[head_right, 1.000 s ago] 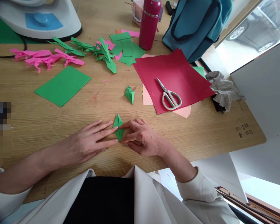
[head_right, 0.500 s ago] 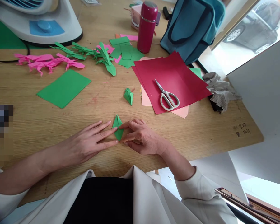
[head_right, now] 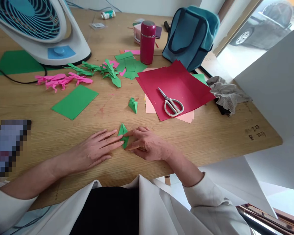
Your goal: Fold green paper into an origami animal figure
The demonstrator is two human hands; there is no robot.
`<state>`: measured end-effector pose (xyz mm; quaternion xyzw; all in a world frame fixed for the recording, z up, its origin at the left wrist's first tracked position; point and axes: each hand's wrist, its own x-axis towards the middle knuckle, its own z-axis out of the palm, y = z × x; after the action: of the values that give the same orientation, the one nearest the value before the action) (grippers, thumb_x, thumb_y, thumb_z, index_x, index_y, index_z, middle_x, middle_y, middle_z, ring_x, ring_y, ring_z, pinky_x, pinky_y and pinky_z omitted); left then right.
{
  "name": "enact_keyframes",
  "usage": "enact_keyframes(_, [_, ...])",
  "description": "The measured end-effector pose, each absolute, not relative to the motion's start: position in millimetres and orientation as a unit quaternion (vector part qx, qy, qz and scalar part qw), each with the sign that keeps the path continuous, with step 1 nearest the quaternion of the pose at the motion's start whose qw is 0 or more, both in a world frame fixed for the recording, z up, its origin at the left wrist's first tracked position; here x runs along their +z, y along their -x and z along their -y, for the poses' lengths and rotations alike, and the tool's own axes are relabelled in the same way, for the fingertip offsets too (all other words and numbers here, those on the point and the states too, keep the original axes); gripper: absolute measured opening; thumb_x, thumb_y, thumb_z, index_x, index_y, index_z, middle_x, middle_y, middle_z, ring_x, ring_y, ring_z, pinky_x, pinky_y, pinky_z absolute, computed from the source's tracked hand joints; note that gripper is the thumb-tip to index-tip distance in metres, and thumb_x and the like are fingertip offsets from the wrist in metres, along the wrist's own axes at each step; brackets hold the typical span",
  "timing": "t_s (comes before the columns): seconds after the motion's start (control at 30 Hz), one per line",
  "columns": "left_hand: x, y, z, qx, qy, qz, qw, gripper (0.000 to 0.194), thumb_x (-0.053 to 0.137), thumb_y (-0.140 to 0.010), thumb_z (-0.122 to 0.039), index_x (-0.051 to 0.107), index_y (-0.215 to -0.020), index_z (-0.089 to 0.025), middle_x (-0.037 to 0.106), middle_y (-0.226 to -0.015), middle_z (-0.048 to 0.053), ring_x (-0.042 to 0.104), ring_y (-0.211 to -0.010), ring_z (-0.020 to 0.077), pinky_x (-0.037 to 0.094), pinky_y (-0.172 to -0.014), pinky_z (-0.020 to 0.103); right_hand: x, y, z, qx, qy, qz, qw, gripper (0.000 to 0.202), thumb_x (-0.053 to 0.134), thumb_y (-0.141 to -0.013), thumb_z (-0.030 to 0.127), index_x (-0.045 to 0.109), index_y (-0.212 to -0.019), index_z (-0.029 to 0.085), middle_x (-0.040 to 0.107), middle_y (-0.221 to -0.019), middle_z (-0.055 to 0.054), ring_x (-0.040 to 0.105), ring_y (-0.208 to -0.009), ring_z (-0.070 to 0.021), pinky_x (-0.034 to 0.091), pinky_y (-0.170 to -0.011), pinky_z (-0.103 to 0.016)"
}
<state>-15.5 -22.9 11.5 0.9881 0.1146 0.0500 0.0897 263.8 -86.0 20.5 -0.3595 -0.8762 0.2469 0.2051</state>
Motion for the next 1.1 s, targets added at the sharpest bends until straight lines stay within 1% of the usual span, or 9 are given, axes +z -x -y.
enact_keyframes(0.13, [12.0,12.2,28.7,0.034,-0.988,-0.127,0.083,0.047,0.056,-0.096,-0.034,0.054,-0.142,-0.026,0.047,-0.153,0.01,0.032,-0.147,0.0352,0.033,-0.116,0.056,21.5,-264.6,87.2,0.239,0.354,0.881,0.205,0.026,0.058,-0.091,0.018,0.076,-0.108,0.027,0.057,-0.137,-0.008,0.053,-0.117,-0.0236,0.038,-0.102,-0.046])
enact_keyframes(0.27, [12.8,10.3,34.0,0.039,-0.985,-0.145,0.082,0.046,0.057,-0.095,-0.035,0.056,-0.14,-0.026,0.048,-0.152,0.013,0.033,-0.146,0.0371,0.036,-0.113,0.058,22.8,-264.0,87.6,0.248,0.348,0.877,0.219,0.024,0.059,-0.09,0.015,0.076,-0.104,0.025,0.059,-0.135,-0.009,0.055,-0.117,-0.0237,0.039,-0.102,-0.047])
enact_keyframes(0.4, [11.3,10.4,35.7,0.054,-0.981,-0.156,0.098,0.045,0.058,-0.094,-0.033,0.056,-0.139,-0.028,0.05,-0.15,0.012,0.036,-0.145,0.0339,0.037,-0.113,0.056,20.8,-262.3,85.3,0.271,0.375,0.844,0.273,0.025,0.056,-0.091,0.011,0.072,-0.108,0.019,0.064,-0.121,-0.013,0.06,-0.111,-0.0218,0.047,-0.099,-0.042])
enact_keyframes(0.57, [14.0,5.1,39.7,0.095,-0.971,-0.191,0.105,0.034,0.049,-0.098,-0.024,0.059,-0.131,-0.02,0.059,-0.142,0.01,0.041,-0.142,0.0269,0.037,-0.114,0.05,11.1,-261.7,80.2,0.261,0.426,0.801,0.33,0.023,0.052,-0.089,0.005,0.066,-0.104,0.015,0.064,-0.104,-0.009,0.063,-0.096,-0.0175,0.051,-0.088,-0.033])
enact_keyframes(0.63, [16.3,-1.6,41.2,0.135,-0.958,-0.222,0.12,0.026,0.046,-0.098,-0.021,0.061,-0.12,-0.018,0.065,-0.13,0.01,0.05,-0.134,0.0247,0.041,-0.11,0.047,6.9,-261.1,78.2,0.257,0.446,0.786,0.341,0.021,0.052,-0.088,0.005,0.064,-0.102,0.014,0.063,-0.1,-0.008,0.062,-0.085,-0.0151,0.051,-0.08,-0.029])
enact_keyframes(0.73, [16.1,-15.6,39.6,0.204,-0.912,-0.332,0.125,0.016,0.049,-0.097,-0.023,0.06,-0.106,-0.017,0.068,-0.106,0.009,0.063,-0.103,0.023,0.05,-0.093,0.042,2.0,-259.4,75.5,0.275,0.459,0.769,0.349,0.021,0.051,-0.086,0.004,0.063,-0.1,0.014,0.061,-0.096,-0.006,0.061,-0.079,-0.0125,0.05,-0.075,-0.026])
enact_keyframes(0.87, [8.7,-33.6,29.6,0.237,-0.838,-0.468,0.149,0.018,0.064,-0.087,-0.03,0.06,-0.1,-0.018,0.063,-0.094,0.007,0.059,-0.085,0.022,0.05,-0.082,0.038,-0.3,-257.4,73.2,0.29,0.474,0.748,0.362,0.021,0.052,-0.082,0.002,0.061,-0.097,0.014,0.061,-0.096,-0.005,0.061,-0.078,-0.0122,0.049,-0.074,-0.026])
enact_keyframes(0.97, [6.1,-41.5,22.6,0.232,-0.82,-0.472,0.225,0.011,0.067,-0.081,-0.024,0.059,-0.076,-0.02,0.057,-0.081,0.002,0.055,-0.079,0.0197,0.047,-0.081,0.035,0.2,-256.1,72.5,0.3,0.486,0.737,0.36,0.021,0.053,-0.082,0.002,0.062,-0.097,0.014,0.062,-0.096,-0.006,0.061,-0.078,-0.012,0.049,-0.075,-0.026])
enact_keyframes(1.1, [12.2,-45.6,20.8,0.252,-0.81,-0.454,0.274,0.014,0.064,-0.082,-0.025,0.055,-0.073,-0.02,0.056,-0.076,-0.001,0.054,-0.074,0.0163,0.045,-0.075,0.029,1.6,-254.0,70.9,0.324,0.512,0.707,0.365,0.016,0.058,-0.085,0.008,0.062,-0.1,0.014,0.064,-0.091,-0.004,0.06,-0.077,-0.0118,0.047,-0.072,-0.024])
